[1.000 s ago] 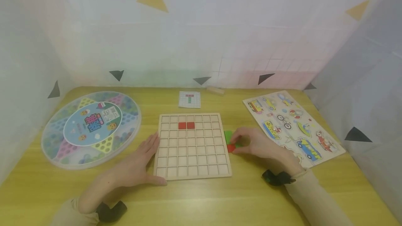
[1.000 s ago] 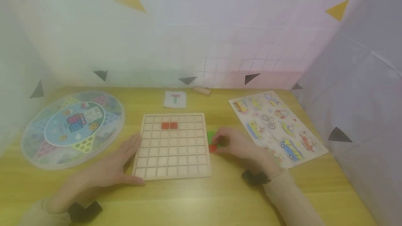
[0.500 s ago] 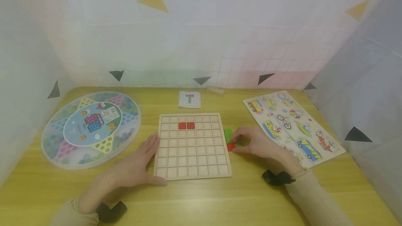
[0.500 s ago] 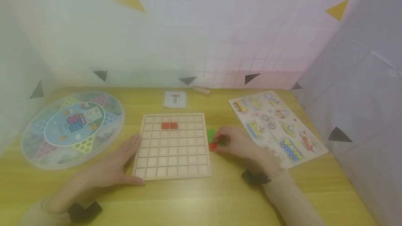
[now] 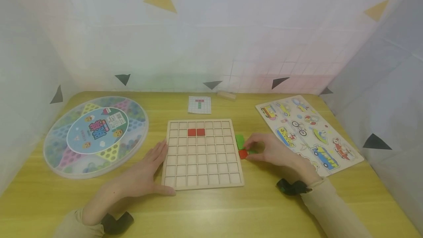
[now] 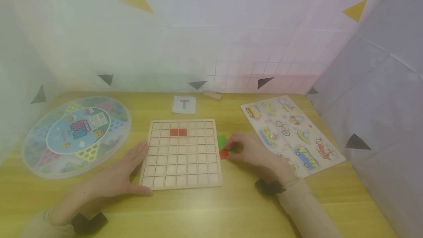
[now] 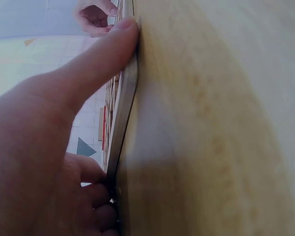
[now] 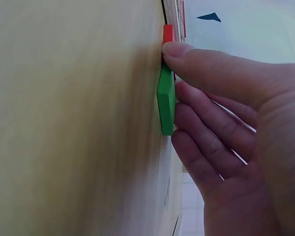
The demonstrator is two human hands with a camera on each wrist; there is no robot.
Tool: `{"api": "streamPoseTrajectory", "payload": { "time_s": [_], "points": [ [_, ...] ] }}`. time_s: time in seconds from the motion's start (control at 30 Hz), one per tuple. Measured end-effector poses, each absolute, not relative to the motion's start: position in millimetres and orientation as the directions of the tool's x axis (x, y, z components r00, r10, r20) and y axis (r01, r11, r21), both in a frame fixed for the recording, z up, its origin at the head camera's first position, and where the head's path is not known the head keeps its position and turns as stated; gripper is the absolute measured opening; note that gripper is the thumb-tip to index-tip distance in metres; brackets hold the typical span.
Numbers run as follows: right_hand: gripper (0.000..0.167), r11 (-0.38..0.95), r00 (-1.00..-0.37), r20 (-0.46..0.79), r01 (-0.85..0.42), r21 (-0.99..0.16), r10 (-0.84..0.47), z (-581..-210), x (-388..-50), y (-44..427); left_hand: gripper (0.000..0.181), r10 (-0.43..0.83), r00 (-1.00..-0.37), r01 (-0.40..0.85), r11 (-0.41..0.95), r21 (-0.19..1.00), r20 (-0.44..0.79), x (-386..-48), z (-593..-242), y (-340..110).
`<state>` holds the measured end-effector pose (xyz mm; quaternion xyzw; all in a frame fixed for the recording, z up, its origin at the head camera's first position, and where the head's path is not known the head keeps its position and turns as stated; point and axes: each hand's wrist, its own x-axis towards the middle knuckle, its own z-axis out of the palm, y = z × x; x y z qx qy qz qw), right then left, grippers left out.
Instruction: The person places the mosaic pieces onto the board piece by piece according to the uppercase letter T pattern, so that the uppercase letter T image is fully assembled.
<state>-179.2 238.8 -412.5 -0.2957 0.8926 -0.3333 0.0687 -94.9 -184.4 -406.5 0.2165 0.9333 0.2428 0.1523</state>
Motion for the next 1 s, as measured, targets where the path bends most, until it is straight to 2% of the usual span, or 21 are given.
{"api": "streamPoseTrajectory", "payload": {
  "time_s": [0.37, 0.73, 1.0],
  "points": [
    [0.032, 0.606, -0.811, 0.102, -0.508, -0.612, -0.577, -413.9, -180.1, 238.0, 0.136, 0.479, -0.859, 0.329, 0.788, 0.520, -0.182, -94.8, -405.9, -184.1],
    [0.026, 0.589, -0.793, 0.118, -0.535, -0.605, -0.598, -413.0, -179.5, 236.7, 0.136, 0.469, -0.863, 0.324, 0.799, 0.506, -0.188, -95.4, -407.2, -184.1],
    [0.027, 0.624, -0.809, 0.073, -0.504, -0.598, -0.583, -412.2, -179.1, 235.8, 0.136, 0.480, -0.860, 0.334, 0.788, 0.517, -0.176, -95.1, -406.9, -184.7]
  ]
}}
